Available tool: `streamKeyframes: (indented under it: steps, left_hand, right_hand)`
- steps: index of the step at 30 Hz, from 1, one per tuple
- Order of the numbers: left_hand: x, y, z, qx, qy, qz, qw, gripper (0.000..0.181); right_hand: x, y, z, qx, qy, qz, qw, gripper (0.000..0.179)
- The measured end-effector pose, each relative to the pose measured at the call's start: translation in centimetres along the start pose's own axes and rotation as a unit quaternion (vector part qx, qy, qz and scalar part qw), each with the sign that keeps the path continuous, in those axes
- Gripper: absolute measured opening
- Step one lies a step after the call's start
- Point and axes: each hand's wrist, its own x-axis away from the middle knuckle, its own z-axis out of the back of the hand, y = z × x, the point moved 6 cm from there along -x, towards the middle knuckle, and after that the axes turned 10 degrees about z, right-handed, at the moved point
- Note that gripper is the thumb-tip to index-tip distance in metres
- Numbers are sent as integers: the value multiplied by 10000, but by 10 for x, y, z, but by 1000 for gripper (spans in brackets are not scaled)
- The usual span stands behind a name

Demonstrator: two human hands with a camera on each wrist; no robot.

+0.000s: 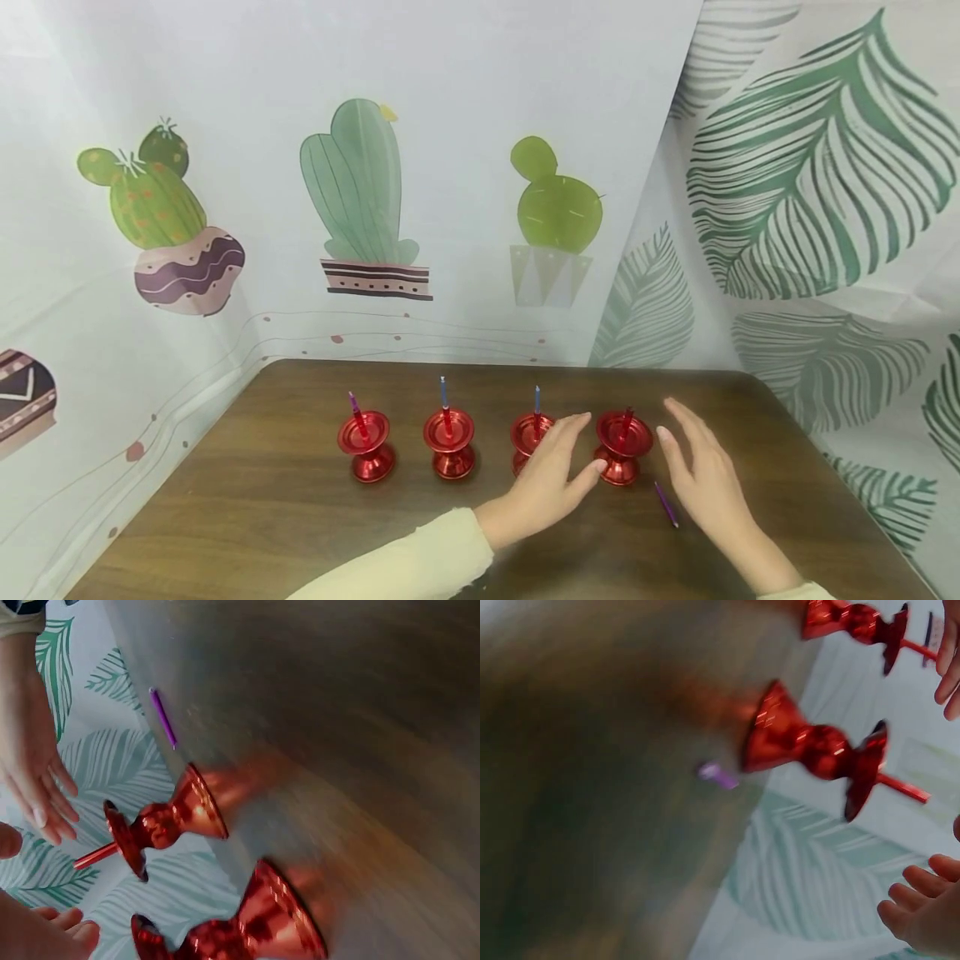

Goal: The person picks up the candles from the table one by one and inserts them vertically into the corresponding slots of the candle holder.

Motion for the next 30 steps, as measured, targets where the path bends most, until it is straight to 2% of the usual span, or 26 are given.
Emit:
streamKeyframes:
  steps: [6, 12, 16, 23, 30]
  left_hand:
    - [-14, 1, -23, 119, -357, 384, 9986, 60]
    - [-26, 2, -38, -163, -617, 865, 9942, 65]
    - [-32, 0, -46, -270, -829, 1222, 9887, 68]
    - [-40, -3, -54, -331, -1047, 1521, 9822, 71]
    - [-44, -4, -56, -487, -1001, 1603, 9808, 68]
  right_hand:
    - [16, 21, -11, -167, -803, -294, 9962, 50]
    - [27, 29, -25, -172, -1460, -408, 9883, 55]
    - [34, 34, -32, 35, -1942, -473, 9798, 57]
    - [45, 42, -40, 470, -2743, -592, 9587, 65]
    - [51, 46, -43, 847, -3115, -505, 9451, 68]
